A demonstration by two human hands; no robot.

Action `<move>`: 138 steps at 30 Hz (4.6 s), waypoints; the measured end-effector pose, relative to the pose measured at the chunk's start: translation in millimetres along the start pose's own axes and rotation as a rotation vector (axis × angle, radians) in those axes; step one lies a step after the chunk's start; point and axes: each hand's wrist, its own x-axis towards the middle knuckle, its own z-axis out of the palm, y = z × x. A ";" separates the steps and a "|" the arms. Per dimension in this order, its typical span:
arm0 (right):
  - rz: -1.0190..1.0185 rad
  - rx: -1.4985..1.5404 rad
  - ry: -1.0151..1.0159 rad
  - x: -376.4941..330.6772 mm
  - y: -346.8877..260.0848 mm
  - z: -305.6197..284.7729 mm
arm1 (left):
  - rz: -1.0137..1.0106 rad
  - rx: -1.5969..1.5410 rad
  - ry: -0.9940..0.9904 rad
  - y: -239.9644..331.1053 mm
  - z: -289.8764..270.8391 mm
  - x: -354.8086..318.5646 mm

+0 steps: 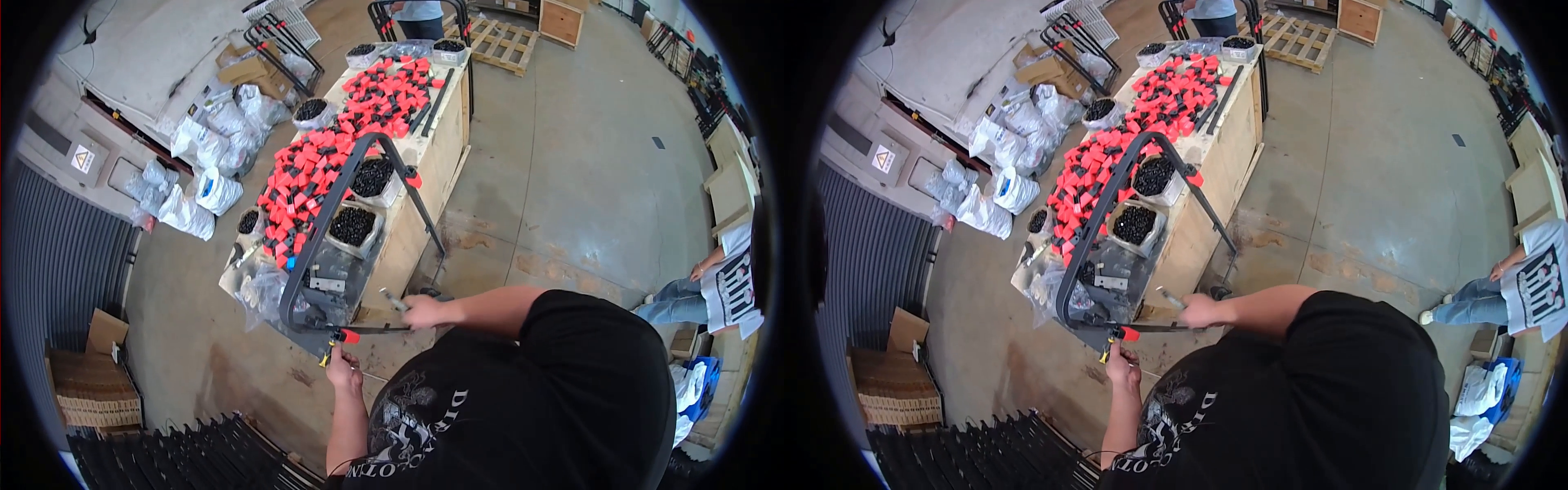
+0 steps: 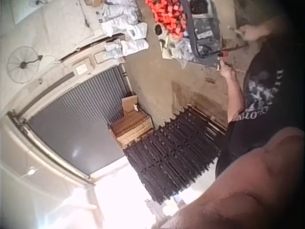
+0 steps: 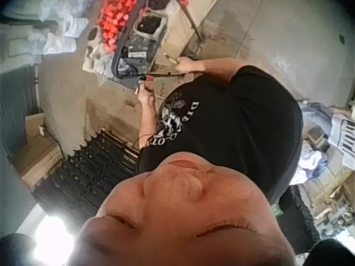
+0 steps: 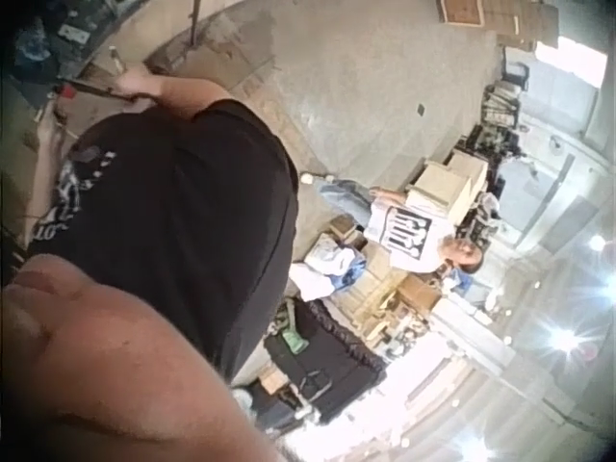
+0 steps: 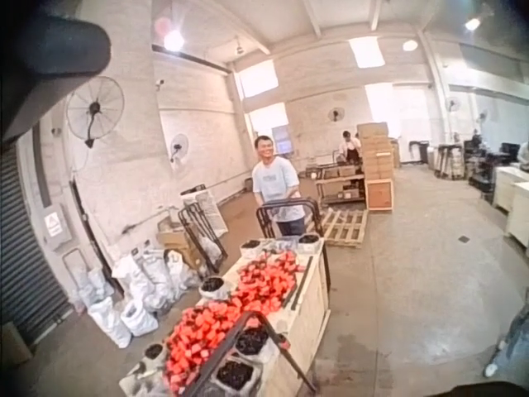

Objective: Assembling black metal furniture frames by attaching red and black plastic fittings and securing them with fasteners.

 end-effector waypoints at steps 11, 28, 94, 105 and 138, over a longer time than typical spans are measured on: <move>0.229 -0.081 0.458 -65.8 107.2 -83.5 | -0.032 0.394 0.165 -24.0 -103.2 4.6; -0.062 0.142 -0.395 -10.9 -56.2 -189.8 | 0.437 0.902 -0.614 6.5 244.1 -100.7; -0.084 0.077 -0.029 233.2 -36.0 -418.1 | -0.248 0.514 -0.458 -40.8 511.6 -6.5; 0.076 0.116 -0.084 211.7 -62.0 -419.5 | -0.133 0.846 -0.458 -63.6 504.5 5.0; -0.040 0.010 0.125 205.2 -49.7 -393.3 | -0.281 0.141 -0.659 -59.0 487.1 11.5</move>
